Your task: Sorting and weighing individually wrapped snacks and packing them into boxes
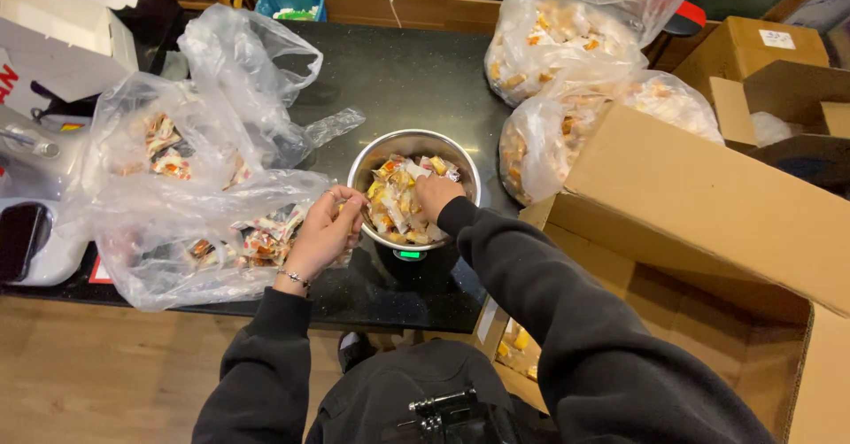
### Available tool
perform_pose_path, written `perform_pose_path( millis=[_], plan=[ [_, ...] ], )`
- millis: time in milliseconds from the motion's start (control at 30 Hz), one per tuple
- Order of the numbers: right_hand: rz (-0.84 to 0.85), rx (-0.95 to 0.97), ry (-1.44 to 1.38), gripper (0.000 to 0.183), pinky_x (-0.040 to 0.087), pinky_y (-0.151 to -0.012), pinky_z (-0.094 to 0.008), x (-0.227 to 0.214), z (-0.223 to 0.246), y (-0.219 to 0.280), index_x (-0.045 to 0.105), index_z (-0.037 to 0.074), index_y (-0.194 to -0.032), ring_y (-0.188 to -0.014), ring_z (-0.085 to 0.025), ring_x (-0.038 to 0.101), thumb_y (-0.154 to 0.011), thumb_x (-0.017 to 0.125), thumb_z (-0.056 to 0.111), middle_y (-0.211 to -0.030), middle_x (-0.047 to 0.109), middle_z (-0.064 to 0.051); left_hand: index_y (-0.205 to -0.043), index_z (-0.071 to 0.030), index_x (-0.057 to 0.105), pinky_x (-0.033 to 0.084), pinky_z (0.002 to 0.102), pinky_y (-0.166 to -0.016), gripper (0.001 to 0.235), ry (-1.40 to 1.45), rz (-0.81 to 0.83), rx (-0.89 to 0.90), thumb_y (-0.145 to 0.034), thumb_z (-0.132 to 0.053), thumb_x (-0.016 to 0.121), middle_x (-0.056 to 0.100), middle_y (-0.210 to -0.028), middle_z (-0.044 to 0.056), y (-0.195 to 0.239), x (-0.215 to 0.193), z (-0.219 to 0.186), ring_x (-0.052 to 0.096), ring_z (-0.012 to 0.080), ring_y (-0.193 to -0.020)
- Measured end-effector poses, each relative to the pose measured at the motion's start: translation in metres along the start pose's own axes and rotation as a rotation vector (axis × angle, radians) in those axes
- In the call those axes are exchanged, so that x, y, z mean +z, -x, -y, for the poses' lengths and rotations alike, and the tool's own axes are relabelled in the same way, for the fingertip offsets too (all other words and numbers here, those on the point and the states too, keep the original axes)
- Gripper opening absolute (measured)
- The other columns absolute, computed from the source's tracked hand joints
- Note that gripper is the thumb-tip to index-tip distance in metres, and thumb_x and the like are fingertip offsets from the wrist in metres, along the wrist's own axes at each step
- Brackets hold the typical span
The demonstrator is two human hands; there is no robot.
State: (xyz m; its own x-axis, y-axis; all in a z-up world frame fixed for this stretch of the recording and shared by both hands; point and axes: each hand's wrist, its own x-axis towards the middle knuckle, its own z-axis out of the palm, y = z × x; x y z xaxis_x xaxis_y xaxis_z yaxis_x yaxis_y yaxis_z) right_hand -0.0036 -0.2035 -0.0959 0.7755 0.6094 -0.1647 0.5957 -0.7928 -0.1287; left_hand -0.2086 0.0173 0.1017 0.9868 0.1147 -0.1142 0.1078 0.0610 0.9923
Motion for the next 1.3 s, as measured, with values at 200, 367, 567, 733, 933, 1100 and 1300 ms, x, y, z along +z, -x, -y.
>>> perform_pose_path(
  millis=[200, 367, 567, 733, 933, 1100, 1300],
  plan=[
    [-0.049, -0.014, -0.181, 0.047, 0.07, -0.094, -0.06, -0.076, -0.007, 0.03, 0.08, 0.007, -0.122, -0.109, -0.051, 0.085, -0.088, 0.1, 0.031, -0.11, 0.083, -0.024, -0.125, -0.005, 0.066, 0.046, 0.024, -0.041, 0.014, 0.042, -0.001, -0.028, -0.122, -0.016, 0.058, 0.056, -0.066, 0.004, 0.016, -0.003, -0.008, 0.056, 0.0134, -0.045],
    [-0.233, 0.107, -0.515, 0.047, 0.067, -0.093, -0.062, -0.22, -0.005, 0.157, 0.084, 0.008, -0.127, -0.113, -0.055, 0.081, -0.093, 0.096, 0.038, -0.11, 0.085, -0.028, -0.129, -0.005, 0.065, 0.046, 0.023, -0.042, 0.015, 0.014, -0.001, -0.057, -0.121, -0.018, 0.063, 0.056, -0.063, 0.002, 0.011, -0.002, -0.011, 0.055, 0.0118, -0.044],
    [0.144, 0.5, -0.376, 0.059, 0.06, -0.116, -0.064, -0.324, -0.01, 0.306, 0.09, 0.008, -0.12, -0.132, -0.05, 0.079, -0.092, 0.084, 0.059, -0.123, 0.092, -0.024, -0.125, -0.024, 0.088, 0.063, 0.058, -0.103, 0.043, -0.824, -0.043, -0.159, -0.113, -0.06, 0.068, 0.087, -0.111, 0.022, -0.014, 0.008, -0.009, 0.08, 0.0509, -0.119],
    [-0.042, 0.628, -0.391, 0.064, 0.065, -0.107, -0.055, -0.26, -0.04, 0.316, 0.083, 0.02, -0.135, -0.126, -0.033, 0.084, -0.093, 0.088, 0.067, -0.12, 0.093, -0.004, -0.117, -0.011, 0.09, 0.066, 0.062, -0.1, 0.053, -1.379, 0.048, -0.19, -0.104, -0.058, 0.072, 0.088, -0.114, 0.023, -0.068, 0.047, 0.023, 0.084, 0.0492, -0.116],
    [-0.081, 0.444, -0.517, 0.053, 0.067, -0.101, -0.056, -0.25, 0.015, 0.283, 0.085, 0.018, -0.123, -0.115, -0.036, 0.087, -0.094, 0.088, 0.062, -0.104, 0.093, -0.004, -0.119, -0.017, 0.091, 0.067, 0.054, -0.092, 0.053, -1.566, 0.061, -0.266, -0.098, -0.063, 0.075, 0.09, -0.113, 0.008, -0.142, 0.084, 0.093, 0.087, 0.0353, -0.112],
    [-0.166, 0.447, -0.584, 0.047, 0.067, -0.098, -0.053, -0.247, 0.016, 0.278, 0.085, 0.019, -0.121, -0.11, -0.035, 0.087, -0.097, 0.088, 0.06, -0.099, 0.091, 0.0, -0.122, -0.011, 0.089, 0.067, 0.055, -0.095, 0.053, -1.475, 0.05, -0.362, -0.1, -0.058, 0.077, 0.089, -0.116, 0.012, -0.132, 0.093, 0.077, 0.086, 0.0368, -0.115],
    [-0.258, 0.519, -0.603, 0.042, 0.066, -0.097, -0.053, -0.247, -0.001, 0.3, 0.086, 0.021, -0.116, -0.107, -0.036, 0.086, -0.095, 0.091, 0.057, -0.094, 0.091, 0.0, -0.132, -0.008, 0.087, 0.064, 0.056, -0.106, 0.069, -1.427, 0.057, -0.376, -0.098, -0.067, 0.082, 0.088, -0.131, 0.016, -0.1, 0.099, 0.02, 0.082, 0.0397, -0.129]
  ],
)
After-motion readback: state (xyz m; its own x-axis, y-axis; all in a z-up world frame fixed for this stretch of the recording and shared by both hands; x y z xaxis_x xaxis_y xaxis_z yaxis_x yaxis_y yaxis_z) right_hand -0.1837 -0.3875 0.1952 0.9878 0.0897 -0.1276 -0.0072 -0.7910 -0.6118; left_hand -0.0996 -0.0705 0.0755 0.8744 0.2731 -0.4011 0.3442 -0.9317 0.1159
